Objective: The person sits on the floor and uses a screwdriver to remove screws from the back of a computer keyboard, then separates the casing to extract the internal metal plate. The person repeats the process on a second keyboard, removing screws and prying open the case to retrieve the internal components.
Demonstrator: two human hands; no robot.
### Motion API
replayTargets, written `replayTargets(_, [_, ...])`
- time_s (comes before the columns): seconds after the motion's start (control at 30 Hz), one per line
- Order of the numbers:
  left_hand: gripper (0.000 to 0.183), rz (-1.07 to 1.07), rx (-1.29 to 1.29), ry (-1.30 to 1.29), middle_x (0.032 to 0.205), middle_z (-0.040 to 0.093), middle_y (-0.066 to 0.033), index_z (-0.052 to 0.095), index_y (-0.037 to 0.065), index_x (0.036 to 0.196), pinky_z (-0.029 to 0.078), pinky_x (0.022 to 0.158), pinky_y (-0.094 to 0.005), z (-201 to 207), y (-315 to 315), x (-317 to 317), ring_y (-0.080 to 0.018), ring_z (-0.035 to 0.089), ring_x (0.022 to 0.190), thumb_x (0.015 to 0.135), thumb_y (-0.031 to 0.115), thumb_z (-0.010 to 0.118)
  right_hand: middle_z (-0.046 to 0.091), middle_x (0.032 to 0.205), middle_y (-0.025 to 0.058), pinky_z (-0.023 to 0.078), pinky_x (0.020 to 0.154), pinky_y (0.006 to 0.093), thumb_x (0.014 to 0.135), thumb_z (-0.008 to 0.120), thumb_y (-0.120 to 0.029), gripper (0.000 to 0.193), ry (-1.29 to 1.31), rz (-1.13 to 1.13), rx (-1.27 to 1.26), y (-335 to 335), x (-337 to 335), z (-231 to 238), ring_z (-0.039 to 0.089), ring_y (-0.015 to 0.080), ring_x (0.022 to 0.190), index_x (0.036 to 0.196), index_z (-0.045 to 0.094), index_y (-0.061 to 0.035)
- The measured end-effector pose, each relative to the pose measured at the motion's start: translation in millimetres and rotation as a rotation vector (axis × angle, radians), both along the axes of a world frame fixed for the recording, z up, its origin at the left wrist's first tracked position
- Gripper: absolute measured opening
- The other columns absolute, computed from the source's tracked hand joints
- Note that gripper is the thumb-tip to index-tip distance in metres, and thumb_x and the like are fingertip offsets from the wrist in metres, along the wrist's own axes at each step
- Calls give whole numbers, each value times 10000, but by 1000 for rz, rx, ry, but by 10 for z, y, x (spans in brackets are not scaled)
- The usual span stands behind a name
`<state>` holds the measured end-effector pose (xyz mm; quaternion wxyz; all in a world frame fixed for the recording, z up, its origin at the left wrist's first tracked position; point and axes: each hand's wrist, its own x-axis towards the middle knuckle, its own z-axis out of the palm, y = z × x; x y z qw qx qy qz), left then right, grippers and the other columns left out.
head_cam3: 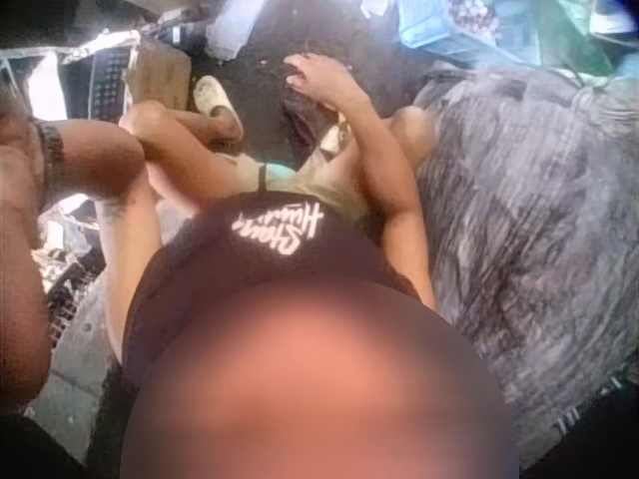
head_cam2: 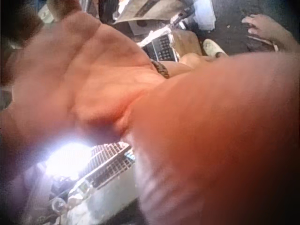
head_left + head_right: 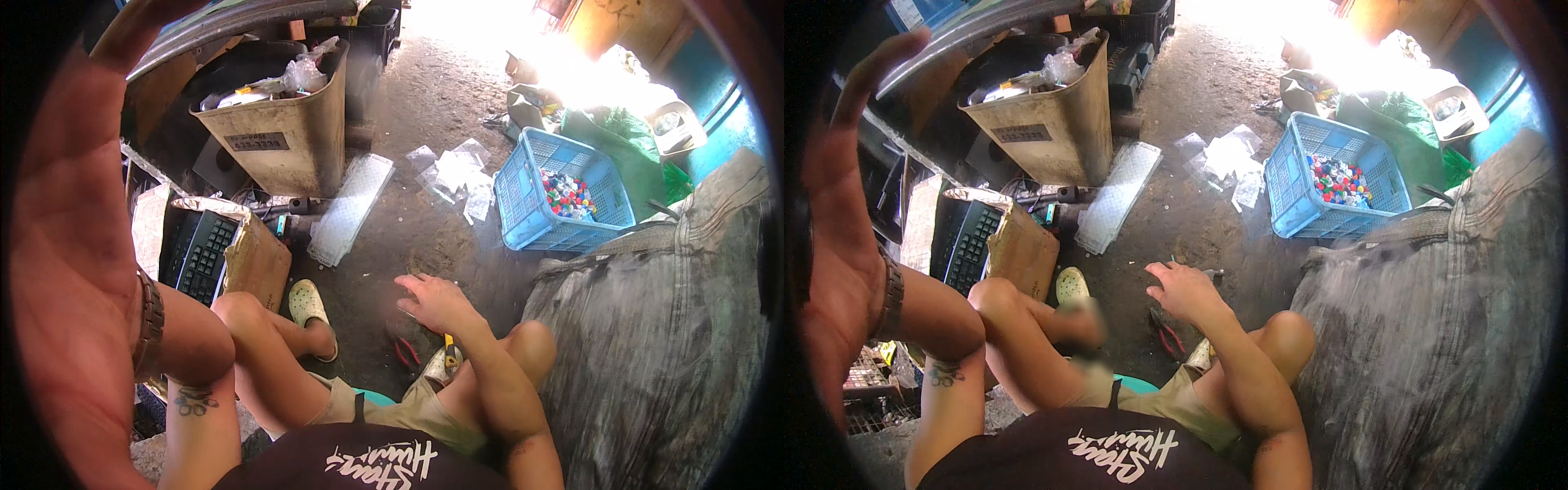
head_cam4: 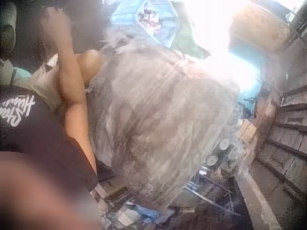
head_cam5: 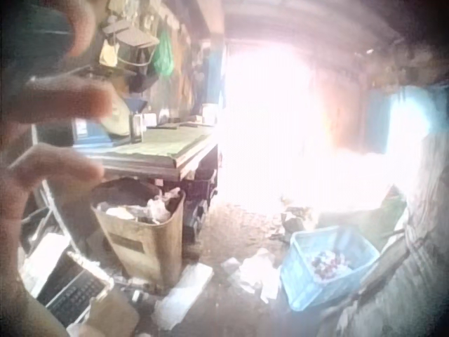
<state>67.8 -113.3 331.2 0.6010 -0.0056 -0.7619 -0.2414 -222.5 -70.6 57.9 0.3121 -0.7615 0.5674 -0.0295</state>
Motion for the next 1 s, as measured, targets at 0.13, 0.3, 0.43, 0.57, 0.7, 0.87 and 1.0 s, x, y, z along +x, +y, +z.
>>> replayTargets(0.13, [1023,-14,22,19,1623,301,-109,403,383,1512,271,1144,-693,-197,-2,35,-455,305,1453,658,918,585,649,1215,151,508,916,479,947,615,-345,463,4,1,-16,5,18,4,640,368,1075,1355,548,-137])
replayTargets(0.3, [1024,-17,45,29,1623,301,-110,403,380,1512,271,1143,-693,-205,23,-124,-455,305,1453,659,916,587,641,1225,153,503,918,486,949,615,-348,468,-24,13,-19,12,35,-11,636,368,1081,1360,547,-135])
replayTargets(0.43, [1024,-17,52,32,1622,301,-111,403,378,1512,272,1143,-693,-279,-5,-80,-455,304,1454,660,914,588,642,1223,154,502,919,488,947,618,-346,469,3,13,-10,11,27,-26,636,370,1081,1358,548,-132])
replayTargets(0.57, [1024,-23,61,29,1622,301,-112,403,375,1513,272,1143,-693,-325,-18,-79,-455,304,1454,661,912,590,642,1225,156,502,918,489,945,620,-342,468,-25,4,-15,23,9,-27,635,371,1082,1358,549,-134])
replayTargets(0.7, [1024,-29,76,34,1622,301,-113,403,372,1513,273,1143,-693,-354,-1,-148,-455,304,1454,662,910,591,642,1219,160,504,909,493,942,624,-337,461,-42,-2,-23,42,-3,-15,635,373,1073,1352,550,-140])
replayTargets(0.87, [1025,-33,87,56,1622,300,-114,403,369,1513,273,1142,-692,-411,2,-166,-455,304,1454,663,908,593,640,1226,159,506,918,489,944,622,-337,455,-10,5,-18,44,-1,-7,632,379,1082,1348,550,-142])
replayTargets(1.0, [1025,-39,101,68,1622,300,-115,403,367,1514,273,1142,-692,-451,-1,-160,-455,304,1454,664,906,595,637,1235,158,503,932,485,946,618,-338,457,-1,-1,6,26,8,-8,630,380,1091,1351,548,-138])
